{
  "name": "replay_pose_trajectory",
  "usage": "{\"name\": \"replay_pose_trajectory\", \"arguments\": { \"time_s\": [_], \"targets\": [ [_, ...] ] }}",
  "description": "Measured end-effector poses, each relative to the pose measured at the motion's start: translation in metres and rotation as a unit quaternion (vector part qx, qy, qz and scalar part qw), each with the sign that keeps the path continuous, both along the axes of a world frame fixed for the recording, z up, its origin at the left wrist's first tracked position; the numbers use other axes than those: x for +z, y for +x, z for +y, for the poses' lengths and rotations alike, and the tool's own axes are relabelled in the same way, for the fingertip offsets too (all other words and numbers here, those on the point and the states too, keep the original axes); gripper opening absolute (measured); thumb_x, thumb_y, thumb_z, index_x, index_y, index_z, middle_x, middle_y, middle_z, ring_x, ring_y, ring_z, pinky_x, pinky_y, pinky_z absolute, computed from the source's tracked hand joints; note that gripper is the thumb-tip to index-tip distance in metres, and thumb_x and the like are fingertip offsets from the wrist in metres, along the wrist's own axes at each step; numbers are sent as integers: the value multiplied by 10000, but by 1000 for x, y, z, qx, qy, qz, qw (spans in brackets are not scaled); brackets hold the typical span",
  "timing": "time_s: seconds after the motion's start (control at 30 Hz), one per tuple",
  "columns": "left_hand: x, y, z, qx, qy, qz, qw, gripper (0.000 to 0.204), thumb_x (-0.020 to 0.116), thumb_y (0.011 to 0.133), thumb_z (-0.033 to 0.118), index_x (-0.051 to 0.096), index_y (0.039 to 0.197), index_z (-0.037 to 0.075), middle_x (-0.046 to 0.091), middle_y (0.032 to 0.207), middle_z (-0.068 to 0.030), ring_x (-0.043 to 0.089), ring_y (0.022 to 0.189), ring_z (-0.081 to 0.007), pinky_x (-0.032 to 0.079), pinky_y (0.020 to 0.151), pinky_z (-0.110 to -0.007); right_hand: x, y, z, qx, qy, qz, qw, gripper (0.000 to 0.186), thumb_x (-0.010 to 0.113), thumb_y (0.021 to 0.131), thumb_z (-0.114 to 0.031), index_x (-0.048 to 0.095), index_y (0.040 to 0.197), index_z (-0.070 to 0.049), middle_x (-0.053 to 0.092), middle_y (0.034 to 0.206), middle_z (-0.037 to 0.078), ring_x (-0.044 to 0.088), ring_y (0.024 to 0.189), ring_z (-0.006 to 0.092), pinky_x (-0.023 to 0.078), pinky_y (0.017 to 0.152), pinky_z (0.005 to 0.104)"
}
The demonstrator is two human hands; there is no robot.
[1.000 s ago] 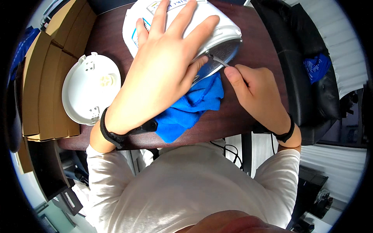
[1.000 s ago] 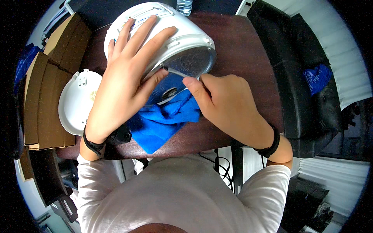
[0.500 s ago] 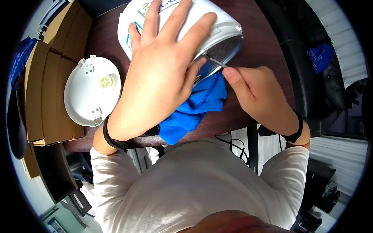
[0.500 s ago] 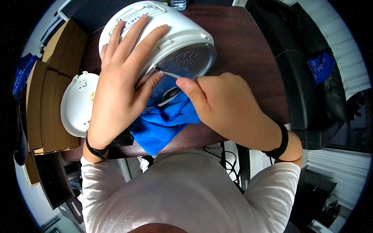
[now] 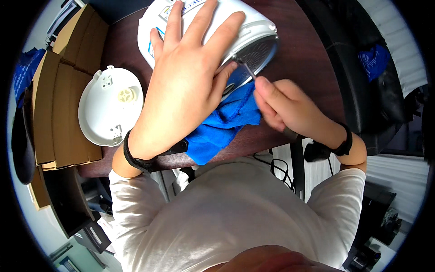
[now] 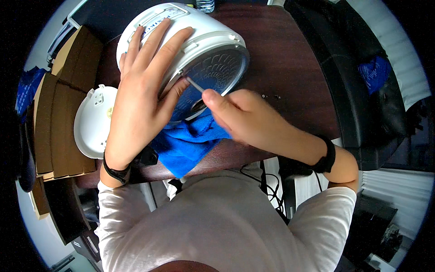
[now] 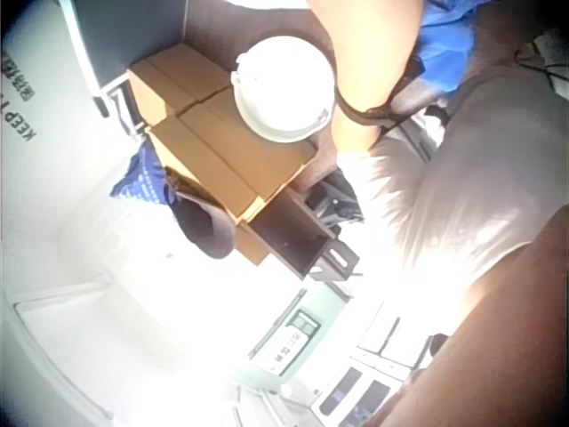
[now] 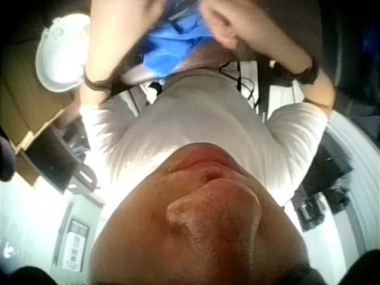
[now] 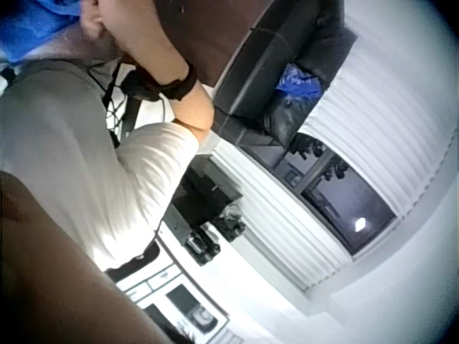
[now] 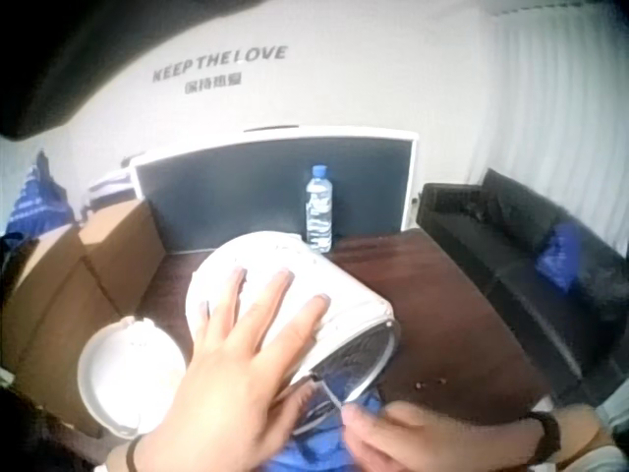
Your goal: The person wipes the bottom of a white appliance with a blue cloth, then uses a screwdriver to loosen and remove screws from the base. The person handles the appliance base and a small white plastic piece while working at a table.
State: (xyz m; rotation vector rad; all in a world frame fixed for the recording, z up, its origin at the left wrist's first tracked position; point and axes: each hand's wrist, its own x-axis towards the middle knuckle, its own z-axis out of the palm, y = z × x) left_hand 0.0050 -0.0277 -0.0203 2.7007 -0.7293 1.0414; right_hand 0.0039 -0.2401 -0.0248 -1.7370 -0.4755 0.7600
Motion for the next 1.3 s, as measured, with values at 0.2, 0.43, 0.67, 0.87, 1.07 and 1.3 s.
{"name": "replay_pose_trajectory", "arguments": {
  "time_s": [0.2, 0.43, 0.67, 0.87, 1.07, 1.3],
  "targets": [
    [-1, 1, 1, 3, 11, -3, 1000, 595, 687, 781, 112, 497, 1340, 178, 412, 1422, -164, 321, 1308, -476, 270, 1058, -539, 15, 5, -4, -69, -171, -516, 837, 405, 582, 931, -322, 573, 620, -63, 510, 470, 101, 534, 380, 216, 376, 378, 298],
    [-17, 18, 16, -40, 9, -58, 998, 600, 690, 778, 116, 497, 1343, 182, 410, 1427, -161, 312, 1319, -469, 267, 1058, -539, 21, 1, 1, -85, -181, -547, 813, 388, 595, 922, -250, 496, 611, -40, 427, 478, 134, 462, 397, 293, 305, 399, 358],
    [-17, 14, 16, -18, 22, -49, 998, 609, 691, 774, 116, 493, 1346, 185, 409, 1426, -161, 316, 1315, -470, 272, 1056, -541, 19, 1, -1, -69, -201, -575, 790, 377, 602, 916, -283, 553, 615, -62, 499, 475, 112, 518, 386, 256, 361, 379, 328],
    [-9, 9, 6, -21, 7, -42, 999, 601, 680, 780, 112, 491, 1345, 190, 413, 1422, -158, 331, 1296, -488, 280, 1051, -552, 7, 3, 4, -86, -151, -530, 830, 447, 532, 959, -294, 486, 602, -30, 404, 472, 118, 452, 379, 229, 313, 402, 349],
    [-19, 15, 13, -22, 4, -45, 999, 598, 672, 788, 113, 486, 1350, 199, 421, 1419, -152, 326, 1300, -495, 274, 1060, -559, 0, 0, 9, 39, 88, 174, 980, 573, 268, 1018, -496, 297, 567, -145, 305, 463, -47, 333, 381, 77, 313, 369, 232],
    [1, -4, -1, -10, -24, 14, 1000, 595, 677, 788, 112, 491, 1347, 199, 415, 1427, -150, 317, 1308, -495, 273, 1063, -553, 5, 6, 1, -22, -81, -145, 986, 529, 440, 991, -401, 443, 570, -80, 422, 443, 50, 417, 366, 166, 328, 385, 294]
  ]
}}
